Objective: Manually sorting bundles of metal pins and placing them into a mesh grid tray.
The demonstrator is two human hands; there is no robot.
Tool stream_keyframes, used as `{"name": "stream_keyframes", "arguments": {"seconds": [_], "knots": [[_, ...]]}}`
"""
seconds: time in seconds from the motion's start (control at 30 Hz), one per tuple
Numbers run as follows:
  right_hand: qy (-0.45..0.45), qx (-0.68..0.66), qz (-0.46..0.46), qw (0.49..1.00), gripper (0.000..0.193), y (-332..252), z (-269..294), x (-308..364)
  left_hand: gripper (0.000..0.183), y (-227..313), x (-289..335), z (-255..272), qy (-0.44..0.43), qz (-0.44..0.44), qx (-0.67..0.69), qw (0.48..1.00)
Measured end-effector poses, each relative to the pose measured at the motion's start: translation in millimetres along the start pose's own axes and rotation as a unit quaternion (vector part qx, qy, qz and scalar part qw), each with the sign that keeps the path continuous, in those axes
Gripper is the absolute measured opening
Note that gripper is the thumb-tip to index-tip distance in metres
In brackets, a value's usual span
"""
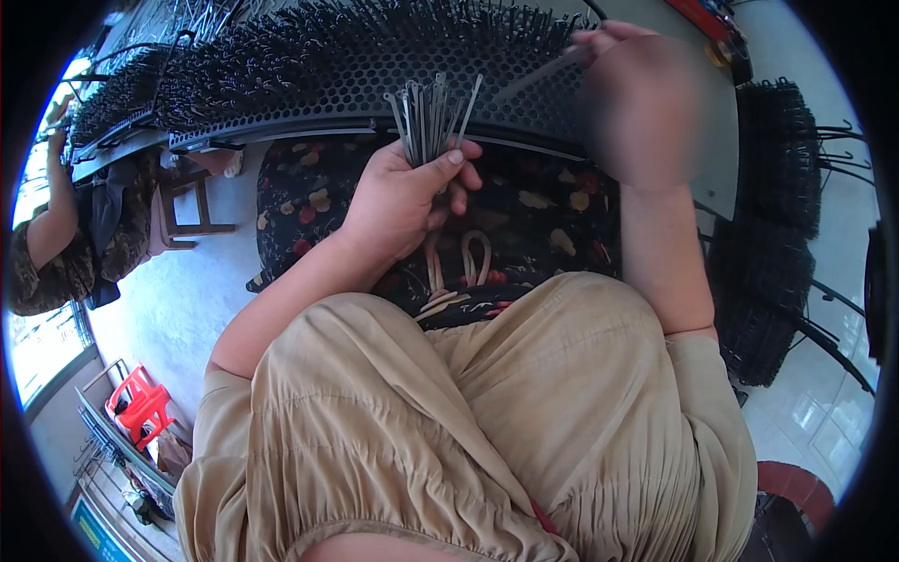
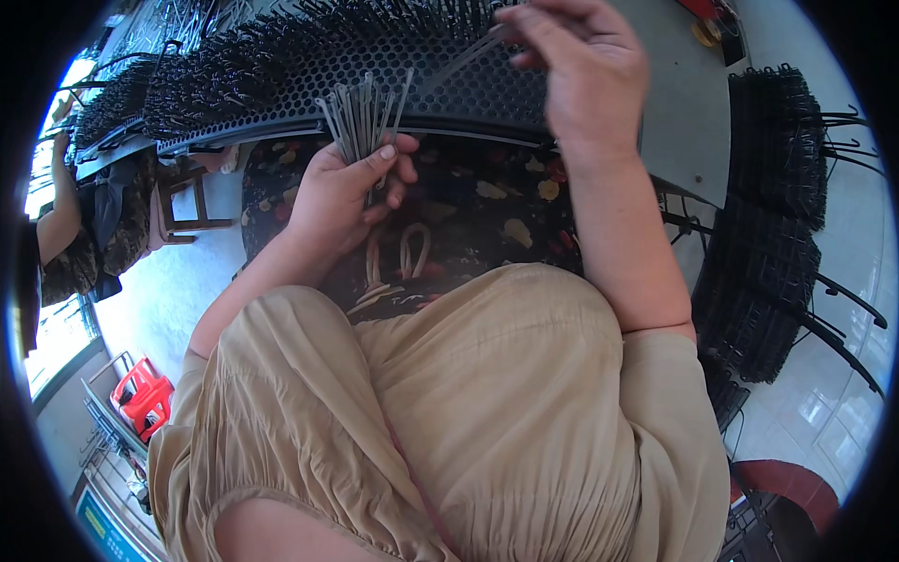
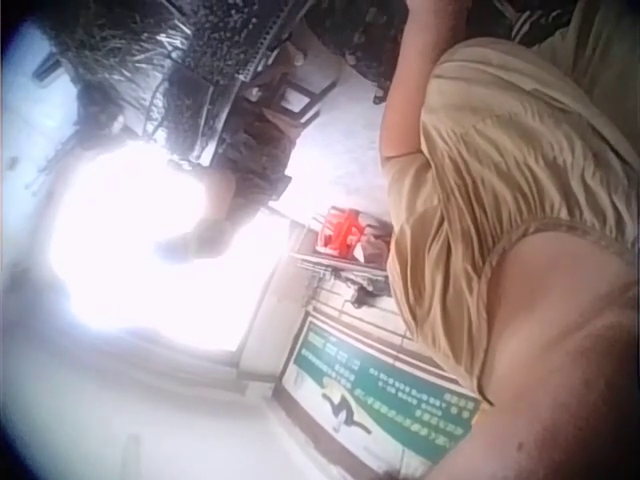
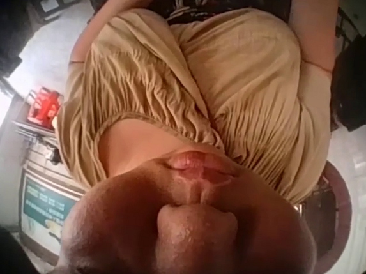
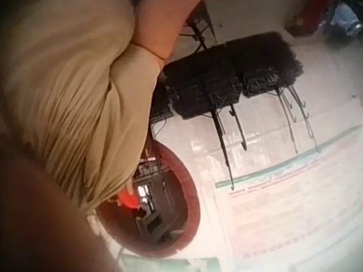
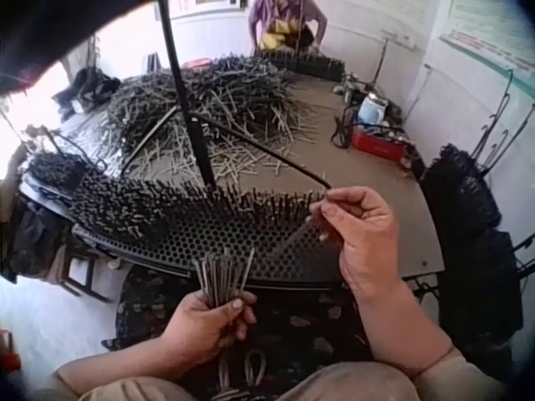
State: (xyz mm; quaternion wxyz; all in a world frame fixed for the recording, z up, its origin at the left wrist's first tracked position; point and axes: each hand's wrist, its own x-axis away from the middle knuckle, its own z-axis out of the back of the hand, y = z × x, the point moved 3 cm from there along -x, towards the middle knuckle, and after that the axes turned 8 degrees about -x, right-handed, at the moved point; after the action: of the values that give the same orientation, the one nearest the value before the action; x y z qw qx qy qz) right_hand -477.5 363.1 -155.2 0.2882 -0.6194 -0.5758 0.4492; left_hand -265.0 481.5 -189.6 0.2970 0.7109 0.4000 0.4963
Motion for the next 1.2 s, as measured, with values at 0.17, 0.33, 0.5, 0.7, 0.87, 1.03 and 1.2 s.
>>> {"name": "stream_keyframes", "arguments": {"seconds": [0.17,0.33,0.5,0.7,0.87,1.03,1.2], "knots": [[0.057,0.141,0.167,0.974,0.014,-12.4,20.7,-10.6,0.017,-6.2,-2.4,4.8,0.042,0.061,-0.001,0.997],[0.031,0.168,0.177,0.969,0.012,-4.0,10.5,-4.8,0.017,-4.5,-4.4,7.9,0.055,0.078,0.0,0.995],[-0.098,0.347,0.236,0.902,0.01,-5.0,-18.5,-5.1,0.019,-4.9,-1.6,4.8,0.041,0.08,0.04,0.995],[-0.081,0.424,0.262,0.863,0.014,-25.5,-40.6,-20.0,0.016,-4.7,0.4,9.5,0.048,0.074,0.031,0.996],[-0.158,0.453,0.263,0.837,0.015,-22.6,-36.3,-23.2,0.015,-3.9,0.8,9.3,0.054,0.07,0.003,0.996],[-0.119,0.48,0.303,0.815,0.014,-26.7,-48.4,-9.1,0.015,-2.4,2.6,9.6,0.05,0.049,0.001,0.998],[-0.143,0.373,0.407,0.822,0.014,-13.8,-30.5,-7.4,0.015,2.3,1.7,3.4,0.038,0.045,-0.005,0.998]]}}
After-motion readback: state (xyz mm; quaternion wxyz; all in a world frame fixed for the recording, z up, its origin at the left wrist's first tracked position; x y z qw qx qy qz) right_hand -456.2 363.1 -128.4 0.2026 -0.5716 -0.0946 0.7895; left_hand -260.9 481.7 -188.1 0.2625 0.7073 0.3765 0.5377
